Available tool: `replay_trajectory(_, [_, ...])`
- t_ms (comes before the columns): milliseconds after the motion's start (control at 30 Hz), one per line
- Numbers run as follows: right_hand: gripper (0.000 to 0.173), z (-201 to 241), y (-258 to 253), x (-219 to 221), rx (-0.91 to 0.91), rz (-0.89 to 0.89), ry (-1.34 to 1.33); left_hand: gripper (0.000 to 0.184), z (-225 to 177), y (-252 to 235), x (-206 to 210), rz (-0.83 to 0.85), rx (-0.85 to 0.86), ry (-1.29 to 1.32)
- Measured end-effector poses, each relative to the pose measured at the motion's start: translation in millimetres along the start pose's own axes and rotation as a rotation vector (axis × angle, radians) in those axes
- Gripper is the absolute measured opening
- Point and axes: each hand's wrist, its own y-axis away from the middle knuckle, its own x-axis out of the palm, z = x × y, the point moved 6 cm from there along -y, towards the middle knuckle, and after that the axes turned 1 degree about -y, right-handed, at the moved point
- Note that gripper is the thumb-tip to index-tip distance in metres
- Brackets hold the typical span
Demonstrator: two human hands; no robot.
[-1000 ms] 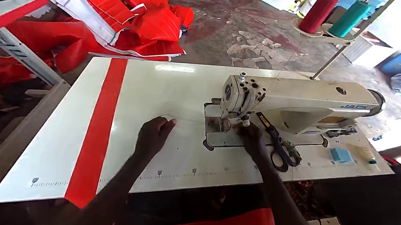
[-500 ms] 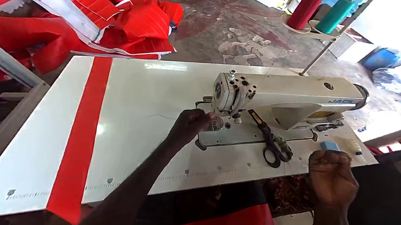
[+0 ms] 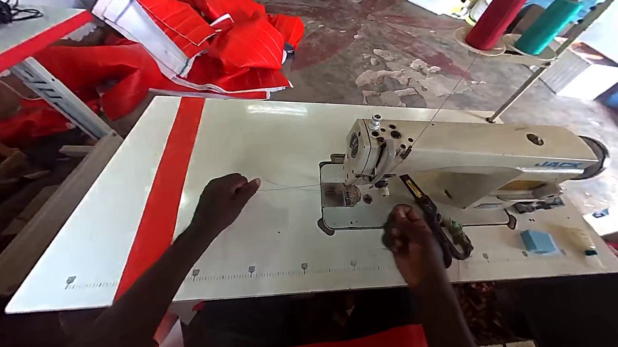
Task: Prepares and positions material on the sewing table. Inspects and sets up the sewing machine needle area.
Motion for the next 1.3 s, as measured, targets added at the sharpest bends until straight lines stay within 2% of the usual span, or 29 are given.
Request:
replay_trajectory(167, [0.022,106,36,-132,-0.287,-0.164,0.141,0.050,-42,-11,42,0.114,-0.031,0.240])
replay_trajectory(233, [0.030,149,63,-165,-0.435,-0.299,0.137,0.050,-64,-16,58,0.163,-0.014,0.331])
replay_trajectory(300, [0.035,178,83,-161,-0.583,-0.543,0.173,0.048,-84,-20,69,0.199,0.037,0.403])
replay_trajectory(333, [0.031,185,87,-150,-0.632,-0.613,0.227,0.046,-93,-21,73,0.215,0.081,0.423])
replay_trajectory(367, [0.025,185,86,-138,-0.651,-0.599,0.317,0.043,-102,-22,76,0.227,0.129,0.437])
replay_trajectory(400, [0.019,176,78,-128,-0.637,-0.509,0.416,0.040,-109,-22,77,0.237,0.172,0.431])
replay_trajectory(467, [0.011,135,49,-92,-0.486,-0.283,0.617,0.036,-114,-22,79,0.240,0.198,0.420])
replay_trajectory(533, [0.022,79,13,-49,-0.341,-0.087,0.813,0.036,-112,-22,81,0.237,0.182,0.408])
replay_trajectory(600, [0.033,29,-22,-10,-0.238,0.027,1.008,0.035,-107,-21,82,0.222,0.167,0.399])
replay_trajectory(700, [0.039,-18,-64,16,-0.234,0.061,1.218,0.034,-102,-18,80,0.210,0.142,0.396])
replay_trajectory(833, [0.015,-33,-89,22,-0.368,0.163,1.365,0.032,-99,-18,75,0.213,0.111,0.412])
replay_trajectory(900, [0.012,-23,-82,15,-0.270,0.207,1.267,0.032,-100,-18,76,0.206,0.128,0.448])
replay_trajectory(1033, [0.008,4,-36,-19,-0.119,0.248,0.798,0.031,-112,-17,84,0.263,0.187,0.542])
replay_trajectory(1200, [0.012,17,8,-60,-0.226,0.237,-0.066,0.033,-152,-16,99,0.381,0.200,0.759])
replay_trajectory(1300, [0.008,8,9,-51,-0.214,0.179,-0.260,0.038,-160,-14,107,0.238,0.111,0.823])
